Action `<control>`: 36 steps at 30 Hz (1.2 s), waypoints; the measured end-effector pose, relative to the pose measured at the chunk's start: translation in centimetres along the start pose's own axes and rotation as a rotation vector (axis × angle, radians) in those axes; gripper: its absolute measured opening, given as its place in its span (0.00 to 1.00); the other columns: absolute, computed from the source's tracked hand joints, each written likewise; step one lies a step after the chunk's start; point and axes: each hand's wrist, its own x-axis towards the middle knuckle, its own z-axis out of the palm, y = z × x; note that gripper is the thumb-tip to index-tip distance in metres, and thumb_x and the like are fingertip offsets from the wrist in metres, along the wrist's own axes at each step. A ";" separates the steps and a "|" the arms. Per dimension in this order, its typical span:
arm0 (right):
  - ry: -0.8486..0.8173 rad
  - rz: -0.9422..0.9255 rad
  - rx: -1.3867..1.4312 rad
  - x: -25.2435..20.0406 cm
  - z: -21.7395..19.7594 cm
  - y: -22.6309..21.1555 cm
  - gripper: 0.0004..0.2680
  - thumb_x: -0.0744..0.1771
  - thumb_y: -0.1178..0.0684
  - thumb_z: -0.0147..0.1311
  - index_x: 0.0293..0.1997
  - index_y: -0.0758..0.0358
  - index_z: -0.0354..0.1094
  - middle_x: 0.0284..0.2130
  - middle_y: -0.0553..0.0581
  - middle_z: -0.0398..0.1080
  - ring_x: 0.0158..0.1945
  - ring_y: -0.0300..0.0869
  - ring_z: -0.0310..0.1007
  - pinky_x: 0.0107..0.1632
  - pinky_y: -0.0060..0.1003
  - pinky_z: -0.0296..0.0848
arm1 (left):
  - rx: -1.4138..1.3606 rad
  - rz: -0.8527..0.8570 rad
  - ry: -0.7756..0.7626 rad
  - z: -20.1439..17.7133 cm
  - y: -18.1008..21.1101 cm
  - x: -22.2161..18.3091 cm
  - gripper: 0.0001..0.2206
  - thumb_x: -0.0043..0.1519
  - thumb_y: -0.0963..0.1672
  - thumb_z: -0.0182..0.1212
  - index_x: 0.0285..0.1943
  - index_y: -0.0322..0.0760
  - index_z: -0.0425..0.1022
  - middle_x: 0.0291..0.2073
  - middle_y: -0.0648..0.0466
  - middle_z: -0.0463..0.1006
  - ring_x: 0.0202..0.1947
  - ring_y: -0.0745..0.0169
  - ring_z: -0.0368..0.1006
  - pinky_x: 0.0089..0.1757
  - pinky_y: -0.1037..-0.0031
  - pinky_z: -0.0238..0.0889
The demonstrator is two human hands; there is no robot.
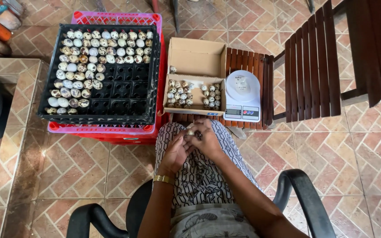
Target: The person is weighing individual quail eggs on a digital scale and then placing them into a cardboard box for sorting.
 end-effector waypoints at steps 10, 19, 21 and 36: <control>0.758 0.043 -0.520 12.1 -13.6 23.2 0.07 0.64 0.51 0.69 0.32 0.57 0.73 0.35 0.57 0.66 0.34 0.49 0.74 0.38 0.43 0.76 | -0.133 -0.018 0.002 -0.8 -0.2 0.1 0.28 0.67 0.45 0.56 0.76 0.31 0.54 0.64 0.35 0.64 0.60 0.44 0.68 0.59 0.55 0.61; 0.390 0.679 -0.666 17.0 -16.9 26.2 0.11 0.65 0.38 0.58 0.40 0.52 0.76 0.50 0.61 0.58 0.53 0.63 0.65 0.54 0.62 0.65 | -0.112 -0.028 -0.028 -1.0 -0.3 0.7 0.22 0.69 0.46 0.54 0.73 0.44 0.64 0.63 0.45 0.67 0.66 0.49 0.62 0.66 0.52 0.42; 0.259 0.685 -0.786 17.0 -16.5 25.1 0.13 0.66 0.40 0.55 0.44 0.57 0.76 0.48 0.59 0.57 0.55 0.59 0.59 0.57 0.62 0.61 | -0.104 -0.043 -0.016 -0.7 -0.1 0.6 0.22 0.67 0.46 0.55 0.72 0.44 0.65 0.62 0.46 0.69 0.64 0.52 0.64 0.65 0.53 0.47; 0.030 0.690 -0.906 17.5 -15.7 25.7 0.15 0.64 0.42 0.57 0.45 0.64 0.77 0.51 0.61 0.57 0.57 0.58 0.56 0.61 0.60 0.58 | -0.094 -0.055 -0.012 -0.6 -0.1 0.6 0.23 0.67 0.45 0.55 0.73 0.43 0.64 0.61 0.47 0.67 0.64 0.52 0.63 0.65 0.54 0.46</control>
